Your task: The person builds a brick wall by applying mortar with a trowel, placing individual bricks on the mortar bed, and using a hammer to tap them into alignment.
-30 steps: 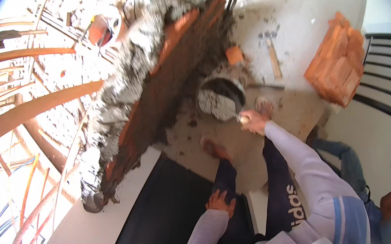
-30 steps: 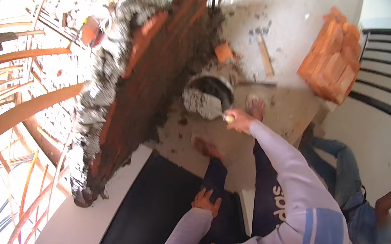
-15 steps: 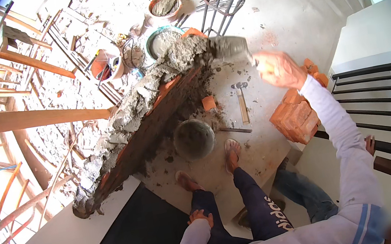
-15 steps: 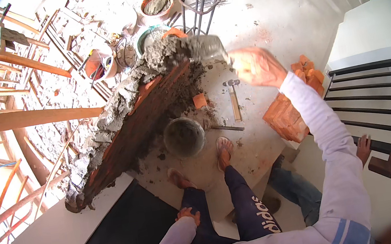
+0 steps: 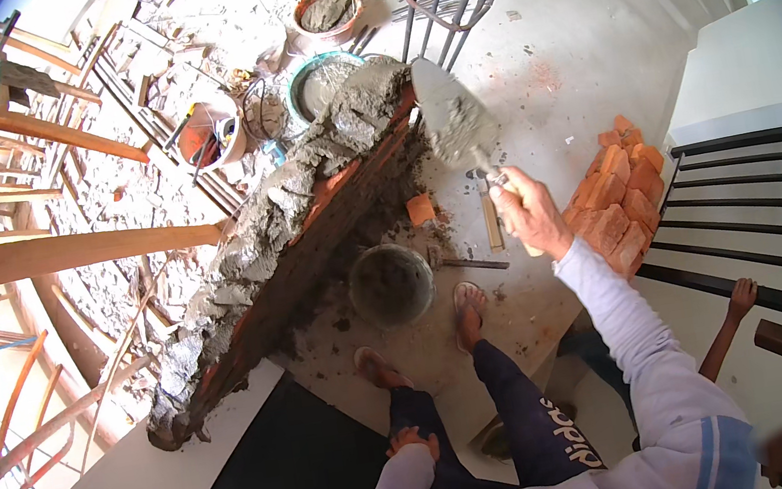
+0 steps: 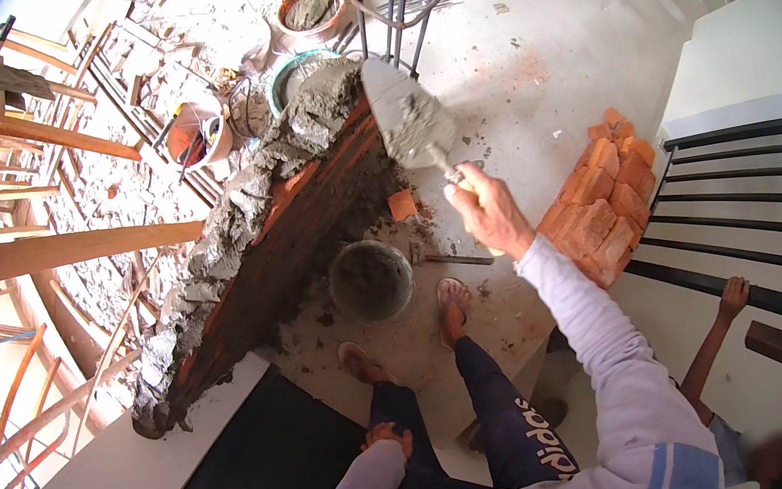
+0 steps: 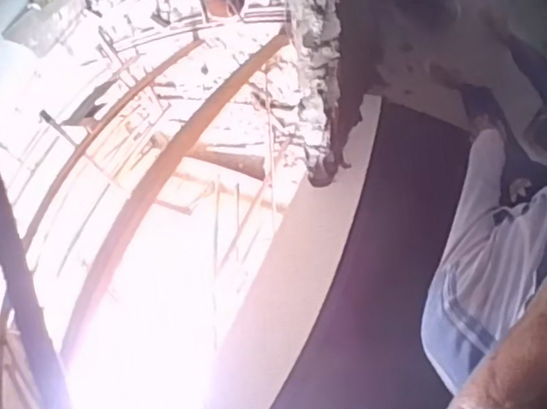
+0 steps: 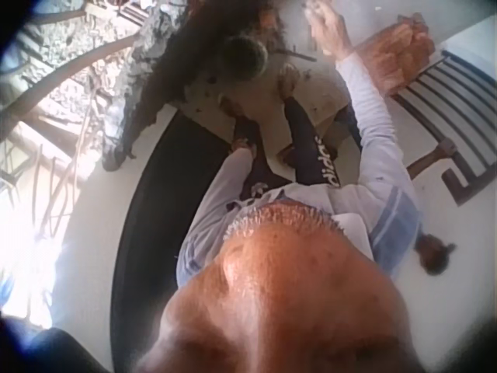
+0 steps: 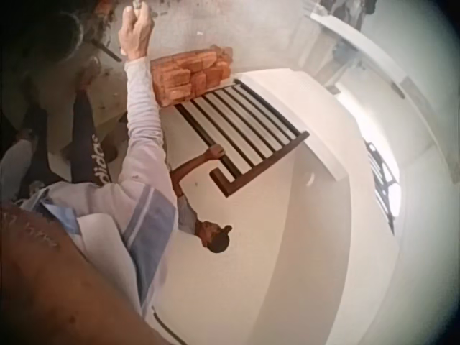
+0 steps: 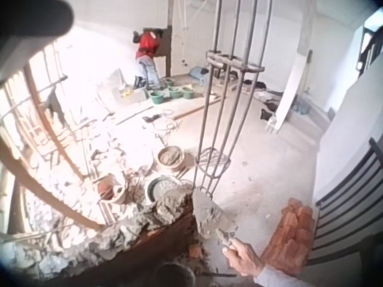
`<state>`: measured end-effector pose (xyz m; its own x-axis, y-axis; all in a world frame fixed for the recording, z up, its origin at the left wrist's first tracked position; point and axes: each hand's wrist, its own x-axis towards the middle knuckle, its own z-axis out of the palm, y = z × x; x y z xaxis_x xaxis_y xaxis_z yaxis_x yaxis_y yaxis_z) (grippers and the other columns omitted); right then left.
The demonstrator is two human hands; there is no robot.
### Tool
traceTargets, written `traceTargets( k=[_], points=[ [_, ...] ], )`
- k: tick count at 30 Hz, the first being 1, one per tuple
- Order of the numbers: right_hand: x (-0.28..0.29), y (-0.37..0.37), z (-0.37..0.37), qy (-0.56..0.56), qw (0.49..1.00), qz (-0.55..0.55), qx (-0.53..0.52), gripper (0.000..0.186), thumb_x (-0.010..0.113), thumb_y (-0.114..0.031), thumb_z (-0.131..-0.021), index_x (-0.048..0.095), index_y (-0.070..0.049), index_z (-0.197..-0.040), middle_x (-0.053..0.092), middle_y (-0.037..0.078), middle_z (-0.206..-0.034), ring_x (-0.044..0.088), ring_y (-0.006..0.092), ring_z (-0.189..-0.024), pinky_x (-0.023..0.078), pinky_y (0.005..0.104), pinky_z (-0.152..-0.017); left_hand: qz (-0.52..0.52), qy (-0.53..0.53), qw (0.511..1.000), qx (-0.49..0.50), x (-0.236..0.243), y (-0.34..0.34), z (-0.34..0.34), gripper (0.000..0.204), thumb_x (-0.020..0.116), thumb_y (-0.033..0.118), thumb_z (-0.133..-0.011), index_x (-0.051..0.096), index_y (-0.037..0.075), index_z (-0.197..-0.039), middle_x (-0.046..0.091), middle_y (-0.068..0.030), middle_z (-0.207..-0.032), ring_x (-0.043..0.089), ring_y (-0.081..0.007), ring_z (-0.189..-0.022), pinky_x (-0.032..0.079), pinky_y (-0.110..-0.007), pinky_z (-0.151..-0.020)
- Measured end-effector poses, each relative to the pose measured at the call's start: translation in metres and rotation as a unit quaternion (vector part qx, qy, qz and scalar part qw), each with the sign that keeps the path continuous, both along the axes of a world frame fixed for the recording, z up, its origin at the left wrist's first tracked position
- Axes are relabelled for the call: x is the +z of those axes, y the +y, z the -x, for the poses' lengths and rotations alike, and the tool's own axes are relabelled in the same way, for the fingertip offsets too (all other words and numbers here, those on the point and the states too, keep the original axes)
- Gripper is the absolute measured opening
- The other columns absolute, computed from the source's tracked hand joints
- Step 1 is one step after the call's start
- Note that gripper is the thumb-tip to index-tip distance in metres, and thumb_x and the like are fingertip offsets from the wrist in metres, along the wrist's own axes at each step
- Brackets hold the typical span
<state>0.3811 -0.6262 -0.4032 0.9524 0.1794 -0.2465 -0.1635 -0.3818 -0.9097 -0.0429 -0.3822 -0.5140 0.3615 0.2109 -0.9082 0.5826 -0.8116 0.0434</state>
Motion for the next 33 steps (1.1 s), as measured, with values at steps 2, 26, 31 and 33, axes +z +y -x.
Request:
traceTargets(
  k=[2, 26, 31, 33],
  points=[
    [-0.003, 0.017, -0.003, -0.009, 0.999, -0.031, -0.004, 0.028, 0.050, -0.028, -0.096, 0.052, -0.001, -0.103, 0.051, 0.005, -0.057, 0.050, 0.0120, -0.045, 0.040, 0.0294, -0.041, -0.010, 0.024, 1.000, 0.003, -0.005, 0.002, 0.004, 0.057, 0.059, 0.043, -0.078, 0.056, 0.015, -0.128, 0.044, -0.0071, -0.140, 0.033, -0.0298, -0.134, 0.023, -0.051, -0.109],
    [-0.098, 0.197, 0.100, 0.152, 0.870, -0.451, -0.131, 0.039, 0.041, -0.042, -0.097, 0.050, -0.004, -0.098, 0.050, 0.008, -0.064, 0.049, 0.0163, -0.041, 0.041, 0.0284, -0.038, -0.008, -0.047, 0.999, 0.012, -0.005, 0.027, 0.035, 0.052, 0.064, 0.039, -0.075, 0.062, 0.014, -0.120, 0.051, -0.0058, -0.134, 0.041, -0.0265, -0.129, 0.027, -0.049, -0.108],
    [-0.127, 0.189, 0.164, 0.159, 0.923, -0.342, -0.077, 0.031, 0.043, -0.035, -0.097, 0.050, -0.005, -0.097, 0.049, 0.003, -0.063, 0.048, 0.0127, -0.047, 0.038, 0.0267, -0.044, 0.042, 0.004, 0.999, -0.005, -0.006, 0.037, 0.042, 0.056, 0.059, 0.041, -0.081, 0.054, 0.014, -0.130, 0.042, -0.0072, -0.143, 0.032, -0.0265, -0.136, 0.026, -0.051, -0.110],
    [-0.116, 0.165, 0.182, 0.139, 0.978, -0.149, -0.051, 0.024, 0.051, -0.028, -0.093, 0.051, -0.003, -0.095, 0.052, 0.005, -0.060, 0.053, 0.0165, -0.050, 0.039, 0.0279, -0.047, 0.047, 0.031, 0.998, 0.012, -0.003, 0.043, 0.034, 0.056, 0.057, 0.041, -0.082, 0.053, 0.014, -0.131, 0.040, -0.0076, -0.144, 0.031, -0.0270, -0.137, 0.025, -0.051, -0.111]
  ],
)
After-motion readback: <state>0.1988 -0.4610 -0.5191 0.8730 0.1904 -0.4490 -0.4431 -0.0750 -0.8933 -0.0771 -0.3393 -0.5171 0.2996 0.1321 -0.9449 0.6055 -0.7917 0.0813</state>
